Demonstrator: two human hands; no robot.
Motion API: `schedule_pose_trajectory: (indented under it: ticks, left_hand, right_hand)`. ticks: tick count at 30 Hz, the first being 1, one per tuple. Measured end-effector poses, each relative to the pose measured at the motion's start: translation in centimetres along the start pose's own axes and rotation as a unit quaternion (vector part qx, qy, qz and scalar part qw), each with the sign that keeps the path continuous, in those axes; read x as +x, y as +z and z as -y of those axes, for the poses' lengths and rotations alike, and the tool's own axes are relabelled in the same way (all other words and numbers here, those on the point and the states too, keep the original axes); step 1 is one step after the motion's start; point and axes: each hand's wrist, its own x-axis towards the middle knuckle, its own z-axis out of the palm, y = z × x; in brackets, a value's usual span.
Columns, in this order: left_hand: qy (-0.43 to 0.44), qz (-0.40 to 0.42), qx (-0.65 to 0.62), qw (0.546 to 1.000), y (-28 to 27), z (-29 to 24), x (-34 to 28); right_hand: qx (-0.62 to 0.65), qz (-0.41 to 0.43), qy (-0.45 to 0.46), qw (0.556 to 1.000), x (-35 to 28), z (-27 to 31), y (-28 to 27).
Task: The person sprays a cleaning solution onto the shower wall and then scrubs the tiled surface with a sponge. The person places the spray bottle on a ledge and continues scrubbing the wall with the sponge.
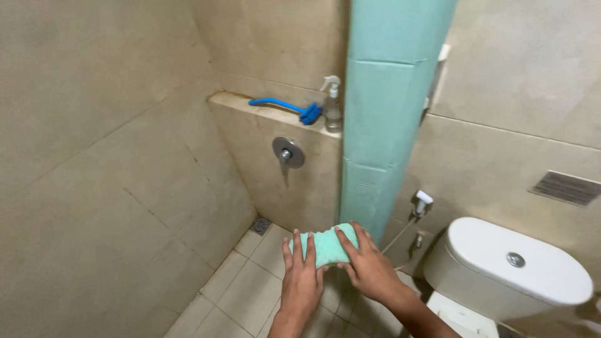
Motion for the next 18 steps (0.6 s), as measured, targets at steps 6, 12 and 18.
schedule_pose_trajectory:
  ticks: [6, 12, 18]
  left_hand:
    - [-0.072, 0.013, 0.008, 0.997, -6.0, 4.8, 0.2]
    - [-0.049, -0.031, 0.037, 0.998, -8.5, 11.9, 0.5]
    - [0.01, -0.111, 0.031, 0.993, -10.4, 17.9, 1.1]
  right_hand:
    - [-0.007, 0.02, -0.034, 0.999, 5.2, 5.5, 3.4]
    - [-0.005, -0.005, -0.07, 0.997, 9.6, 10.3, 7.0]
    - [0.03, -0.008, -0.078, 0.996, 13.2, 14.4, 8.6]
